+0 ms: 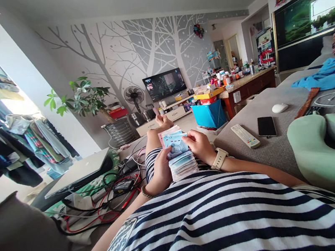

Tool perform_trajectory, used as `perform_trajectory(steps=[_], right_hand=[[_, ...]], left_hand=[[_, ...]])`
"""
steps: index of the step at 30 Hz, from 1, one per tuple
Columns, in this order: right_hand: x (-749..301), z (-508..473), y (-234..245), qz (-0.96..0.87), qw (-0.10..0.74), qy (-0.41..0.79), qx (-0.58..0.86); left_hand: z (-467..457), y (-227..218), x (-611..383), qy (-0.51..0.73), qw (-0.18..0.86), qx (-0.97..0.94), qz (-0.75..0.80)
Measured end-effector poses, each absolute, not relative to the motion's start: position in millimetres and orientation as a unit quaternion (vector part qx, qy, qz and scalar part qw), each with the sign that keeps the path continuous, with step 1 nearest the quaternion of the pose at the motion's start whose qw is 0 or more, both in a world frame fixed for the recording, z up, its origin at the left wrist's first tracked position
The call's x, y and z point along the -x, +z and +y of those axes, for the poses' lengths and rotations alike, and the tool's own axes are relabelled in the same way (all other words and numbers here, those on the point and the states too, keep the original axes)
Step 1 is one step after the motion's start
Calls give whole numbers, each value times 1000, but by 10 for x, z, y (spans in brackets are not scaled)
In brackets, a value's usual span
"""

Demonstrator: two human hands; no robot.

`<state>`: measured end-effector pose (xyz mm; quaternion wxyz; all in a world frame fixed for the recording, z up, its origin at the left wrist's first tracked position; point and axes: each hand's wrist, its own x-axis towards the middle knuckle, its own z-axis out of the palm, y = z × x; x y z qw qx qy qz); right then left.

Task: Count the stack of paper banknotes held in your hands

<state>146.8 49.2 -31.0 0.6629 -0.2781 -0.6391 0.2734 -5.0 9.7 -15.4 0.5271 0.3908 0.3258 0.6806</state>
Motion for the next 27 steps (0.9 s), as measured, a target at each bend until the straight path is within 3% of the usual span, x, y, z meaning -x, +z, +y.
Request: perform_trajectory(steps=[27], right_hand=[[-1479,422,-261,-642,666,295,238]], left_hand=[[160,-132,64,676,560,-369,304]])
